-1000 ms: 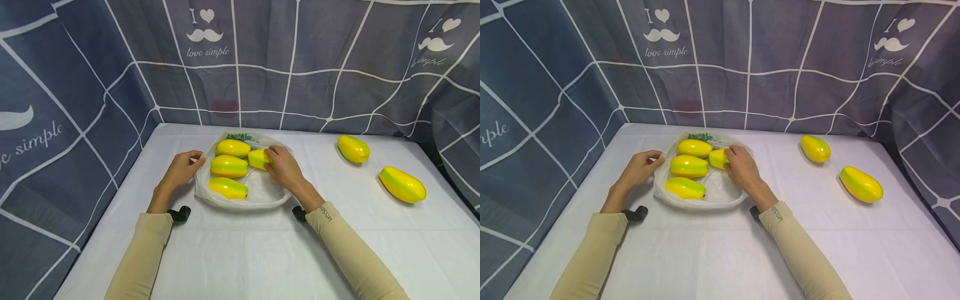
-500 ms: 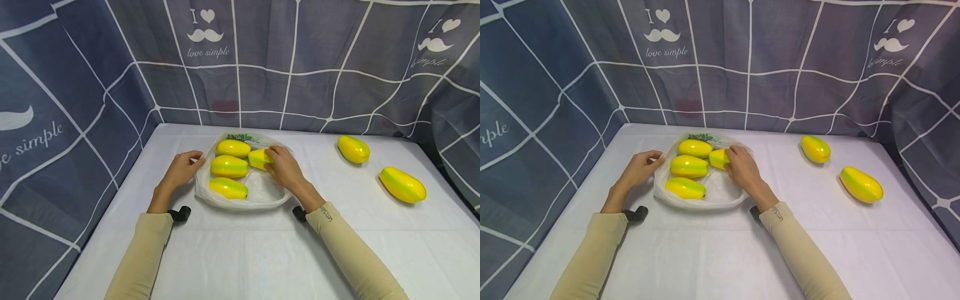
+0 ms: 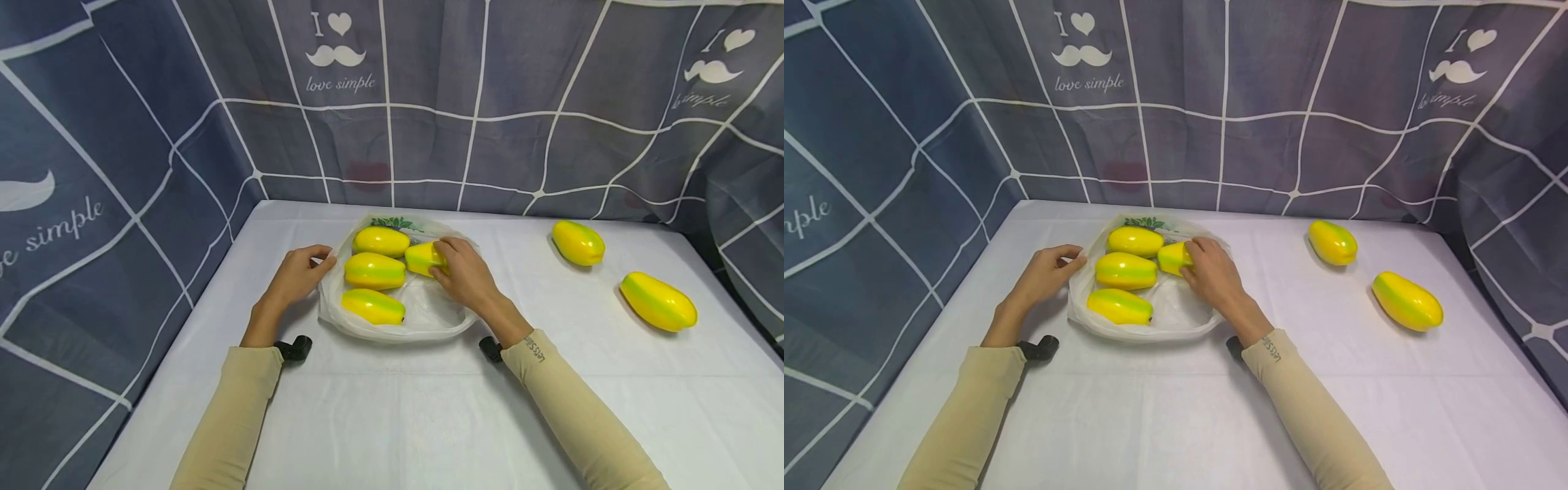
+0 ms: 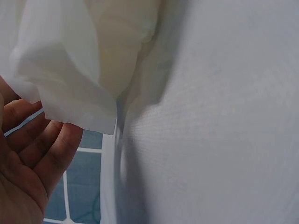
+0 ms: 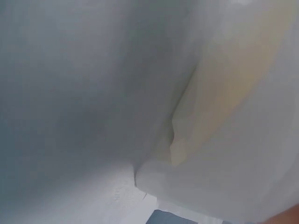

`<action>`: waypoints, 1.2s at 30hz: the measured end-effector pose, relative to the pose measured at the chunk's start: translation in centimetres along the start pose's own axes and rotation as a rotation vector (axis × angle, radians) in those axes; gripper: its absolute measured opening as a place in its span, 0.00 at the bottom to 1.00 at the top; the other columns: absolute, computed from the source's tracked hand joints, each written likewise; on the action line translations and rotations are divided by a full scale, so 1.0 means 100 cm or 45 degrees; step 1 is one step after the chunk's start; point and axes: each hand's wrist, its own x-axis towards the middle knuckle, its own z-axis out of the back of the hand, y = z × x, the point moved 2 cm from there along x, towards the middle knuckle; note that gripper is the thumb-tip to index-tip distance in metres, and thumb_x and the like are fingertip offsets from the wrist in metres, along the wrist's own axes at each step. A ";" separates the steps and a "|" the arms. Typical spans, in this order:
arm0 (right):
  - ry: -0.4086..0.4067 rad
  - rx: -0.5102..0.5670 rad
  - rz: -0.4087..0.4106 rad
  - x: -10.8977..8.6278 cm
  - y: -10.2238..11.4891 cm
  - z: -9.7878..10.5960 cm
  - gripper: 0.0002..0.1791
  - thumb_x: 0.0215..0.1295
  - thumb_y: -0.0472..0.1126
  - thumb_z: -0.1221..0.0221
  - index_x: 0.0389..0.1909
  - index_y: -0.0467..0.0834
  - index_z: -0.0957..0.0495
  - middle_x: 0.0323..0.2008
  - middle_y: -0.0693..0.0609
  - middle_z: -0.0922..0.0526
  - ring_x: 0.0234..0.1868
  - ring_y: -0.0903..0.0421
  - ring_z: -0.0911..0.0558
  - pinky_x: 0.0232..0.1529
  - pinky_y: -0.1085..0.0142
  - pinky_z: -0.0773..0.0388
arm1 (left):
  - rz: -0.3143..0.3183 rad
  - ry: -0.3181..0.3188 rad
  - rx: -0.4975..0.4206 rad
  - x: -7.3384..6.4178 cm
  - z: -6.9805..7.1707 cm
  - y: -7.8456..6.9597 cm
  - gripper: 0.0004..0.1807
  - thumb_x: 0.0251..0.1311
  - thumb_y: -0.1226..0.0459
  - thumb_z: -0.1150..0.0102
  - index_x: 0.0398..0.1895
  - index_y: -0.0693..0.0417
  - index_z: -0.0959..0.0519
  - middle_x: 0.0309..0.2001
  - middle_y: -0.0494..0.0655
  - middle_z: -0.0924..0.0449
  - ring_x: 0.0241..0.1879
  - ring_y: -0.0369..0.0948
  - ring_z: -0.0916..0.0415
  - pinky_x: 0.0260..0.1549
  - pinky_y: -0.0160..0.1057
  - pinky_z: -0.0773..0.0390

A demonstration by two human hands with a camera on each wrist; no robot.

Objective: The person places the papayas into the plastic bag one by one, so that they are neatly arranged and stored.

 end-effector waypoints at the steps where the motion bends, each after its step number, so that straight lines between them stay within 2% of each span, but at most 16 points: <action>1: 0.001 -0.001 -0.003 0.000 0.000 0.001 0.27 0.64 0.41 0.34 0.60 0.33 0.26 0.62 0.37 0.27 0.64 0.41 0.31 0.65 0.50 0.36 | -0.006 -0.004 -0.001 0.000 0.000 0.000 0.21 0.72 0.55 0.47 0.59 0.59 0.22 0.54 0.56 0.20 0.42 0.50 0.21 0.38 0.46 0.21; 12: -0.025 0.021 -0.022 -0.008 -0.003 0.017 0.30 0.66 0.45 0.36 0.62 0.32 0.28 0.64 0.38 0.29 0.67 0.42 0.32 0.67 0.50 0.39 | -0.007 -0.003 0.011 0.002 -0.002 0.001 0.21 0.72 0.55 0.47 0.60 0.59 0.22 0.54 0.56 0.20 0.42 0.49 0.21 0.39 0.47 0.21; 21: -0.090 0.032 0.006 -0.026 -0.013 0.031 0.28 0.66 0.44 0.36 0.61 0.32 0.27 0.63 0.37 0.28 0.66 0.41 0.31 0.65 0.47 0.37 | 0.004 0.002 0.014 0.002 -0.002 0.002 0.21 0.72 0.55 0.47 0.60 0.58 0.23 0.54 0.56 0.20 0.43 0.49 0.21 0.39 0.46 0.21; 31: -0.146 0.023 -0.001 -0.051 -0.033 0.043 0.26 0.66 0.41 0.36 0.59 0.30 0.26 0.61 0.35 0.26 0.64 0.39 0.30 0.63 0.44 0.36 | 0.010 0.006 0.011 0.002 -0.001 0.003 0.22 0.72 0.55 0.47 0.60 0.58 0.23 0.54 0.56 0.20 0.43 0.49 0.20 0.37 0.46 0.20; 36: -0.167 -0.033 0.011 -0.060 -0.047 0.051 0.25 0.64 0.39 0.35 0.58 0.29 0.26 0.60 0.34 0.26 0.62 0.37 0.29 0.61 0.43 0.35 | 0.012 0.013 0.004 0.002 -0.002 0.002 0.21 0.72 0.55 0.47 0.61 0.59 0.23 0.55 0.57 0.21 0.44 0.50 0.20 0.39 0.47 0.20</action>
